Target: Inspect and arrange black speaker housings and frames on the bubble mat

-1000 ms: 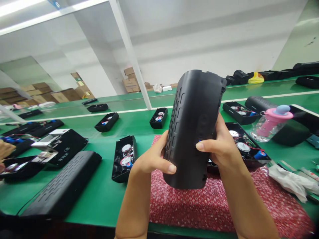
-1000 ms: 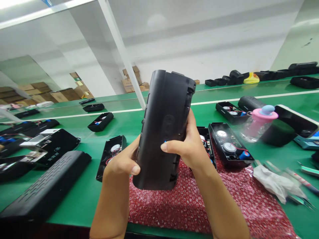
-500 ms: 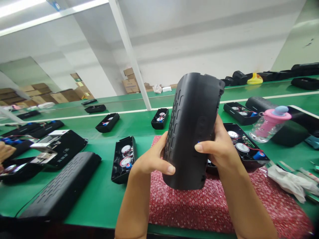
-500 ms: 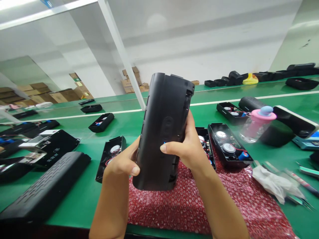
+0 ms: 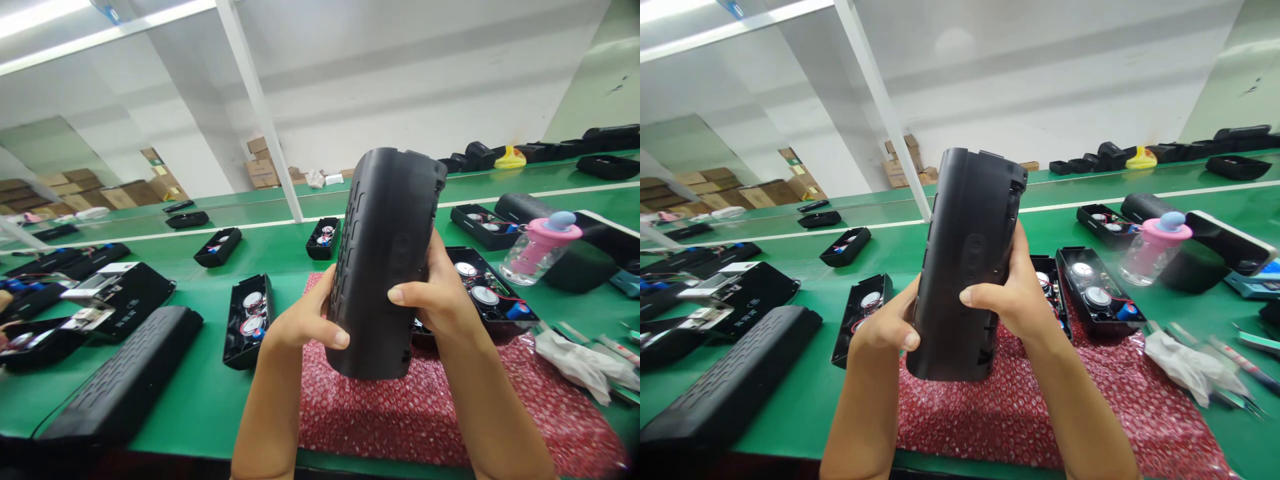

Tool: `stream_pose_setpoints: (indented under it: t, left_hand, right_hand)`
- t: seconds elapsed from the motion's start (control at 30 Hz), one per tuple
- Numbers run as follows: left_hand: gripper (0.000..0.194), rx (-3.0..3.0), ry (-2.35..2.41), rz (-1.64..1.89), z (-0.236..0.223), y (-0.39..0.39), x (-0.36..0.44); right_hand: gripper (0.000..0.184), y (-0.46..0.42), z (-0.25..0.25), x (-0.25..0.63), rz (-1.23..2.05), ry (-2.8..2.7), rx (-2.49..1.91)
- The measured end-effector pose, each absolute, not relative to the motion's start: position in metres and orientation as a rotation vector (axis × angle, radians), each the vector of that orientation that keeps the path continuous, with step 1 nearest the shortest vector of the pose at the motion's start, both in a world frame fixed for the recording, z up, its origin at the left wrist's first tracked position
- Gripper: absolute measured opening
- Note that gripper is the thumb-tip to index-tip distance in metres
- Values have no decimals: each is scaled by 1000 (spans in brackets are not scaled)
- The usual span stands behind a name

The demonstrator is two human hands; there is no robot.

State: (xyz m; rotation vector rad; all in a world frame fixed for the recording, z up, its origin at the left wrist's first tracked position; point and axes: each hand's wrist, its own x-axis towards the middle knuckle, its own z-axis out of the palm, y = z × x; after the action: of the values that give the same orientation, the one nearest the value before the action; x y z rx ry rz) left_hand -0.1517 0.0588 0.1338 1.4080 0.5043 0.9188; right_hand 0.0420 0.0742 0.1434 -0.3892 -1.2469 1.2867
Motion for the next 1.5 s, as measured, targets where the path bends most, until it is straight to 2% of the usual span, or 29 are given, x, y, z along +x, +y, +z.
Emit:
stream_pose_setpoints:
  t: [0.3,0.53,0.9,1.27,1.33,1.43,1.5]
  left_hand:
    - [103,1406,495,918,133,59,-152]
    - [102,1392,539,920,138,56,-150]
    - [109,1412,619,935,140,50,-149]
    - [96,1560,791,1084,144,36,-135]
    - [95,1688,945,1158,144,37,-130]
    - [101,2008,1538,1236,142,32,-116]
    - [104,2184,1870,1273,142,21,-106]
  right_hand:
    - [90,74,144,43,1308,-1245,-382]
    - [69,78,143,36,1239,-1155,-459]
    - [60,79,140,31,1249,-1059,-389]
    - [55,87,142,41,1270,-1072,-382]
    - [61,89,140,43,1232,-1111,-436]
    - [72,95,134,44,1209,-1130,-487]
    - [68,103,125,45,1295,-1144,-431]
